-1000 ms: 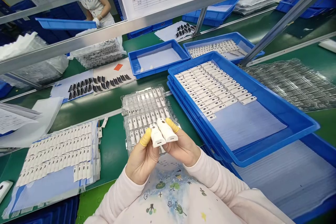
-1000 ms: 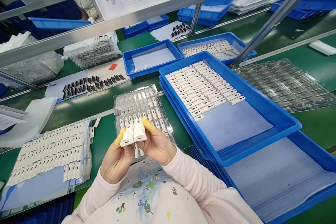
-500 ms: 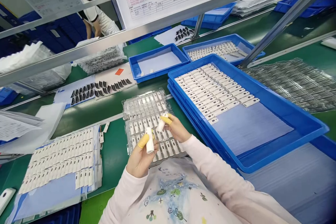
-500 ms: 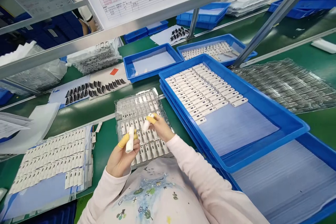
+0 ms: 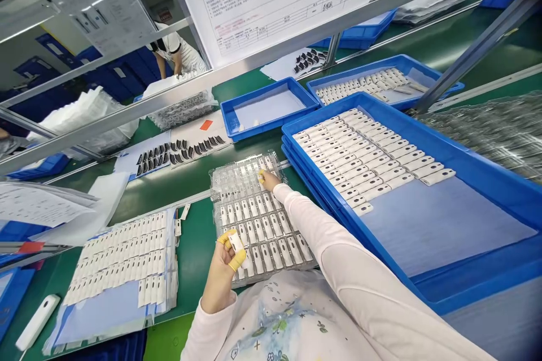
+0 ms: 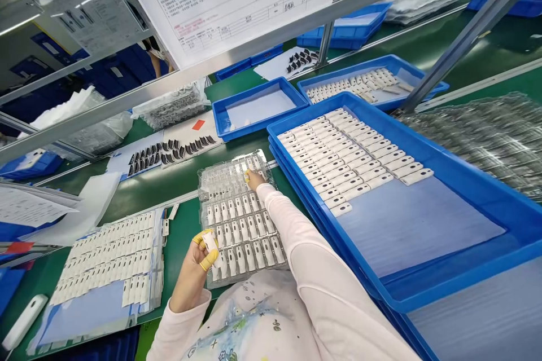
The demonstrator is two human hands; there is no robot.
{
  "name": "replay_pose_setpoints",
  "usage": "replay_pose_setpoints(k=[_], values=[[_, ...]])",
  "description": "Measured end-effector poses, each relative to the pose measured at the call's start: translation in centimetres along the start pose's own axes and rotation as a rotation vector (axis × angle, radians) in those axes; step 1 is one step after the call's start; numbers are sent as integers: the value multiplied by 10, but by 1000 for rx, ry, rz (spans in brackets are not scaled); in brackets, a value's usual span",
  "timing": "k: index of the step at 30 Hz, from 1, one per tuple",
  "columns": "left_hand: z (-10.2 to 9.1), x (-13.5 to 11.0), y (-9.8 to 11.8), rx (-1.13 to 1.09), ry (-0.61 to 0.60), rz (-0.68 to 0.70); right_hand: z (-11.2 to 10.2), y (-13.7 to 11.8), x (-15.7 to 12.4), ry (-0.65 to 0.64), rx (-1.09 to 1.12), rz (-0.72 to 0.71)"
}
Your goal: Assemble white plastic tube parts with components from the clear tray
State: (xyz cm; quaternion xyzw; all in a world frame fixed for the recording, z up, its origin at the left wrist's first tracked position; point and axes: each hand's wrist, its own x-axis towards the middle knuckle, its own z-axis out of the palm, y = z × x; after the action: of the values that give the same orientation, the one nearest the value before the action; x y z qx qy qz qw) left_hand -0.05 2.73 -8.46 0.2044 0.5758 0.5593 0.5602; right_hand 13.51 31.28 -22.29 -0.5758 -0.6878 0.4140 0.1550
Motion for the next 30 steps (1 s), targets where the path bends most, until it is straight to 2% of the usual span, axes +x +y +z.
replay_pose_setpoints(k=[4, 8, 12, 14, 16, 19, 22, 23, 25, 27, 30], values=[[9, -10, 16, 84, -81, 180, 1, 3, 0, 23, -126, -36], [17, -18, 30, 118, -289, 347, -1, 1, -9, 54, -144, -45], [25, -25, 38, 234, -475, 548, -4, -11, -21, 69, -65, -45], [26, -29, 38, 229, -509, 567, -4, -24, -29, 74, 13, -58], [27, -32, 37, 145, -531, 524, -4, -42, -42, 59, 119, -104], [26, -30, 35, -2, -572, 441, -7, -71, -79, -31, 316, -258], [24, -23, 32, -57, -560, 413, -22, -92, -138, -131, 484, -465], [24, -21, 31, -61, -548, 409, -29, -97, -161, -149, 542, -560], [23, -19, 27, -67, -517, 417, -46, -104, -203, -169, 714, -904], [23, -20, 24, -75, -498, 425, -60, -108, -236, -41, 709, -1031], [22, -23, 25, -58, -506, 428, -75, -113, -264, 198, 576, -1101]])
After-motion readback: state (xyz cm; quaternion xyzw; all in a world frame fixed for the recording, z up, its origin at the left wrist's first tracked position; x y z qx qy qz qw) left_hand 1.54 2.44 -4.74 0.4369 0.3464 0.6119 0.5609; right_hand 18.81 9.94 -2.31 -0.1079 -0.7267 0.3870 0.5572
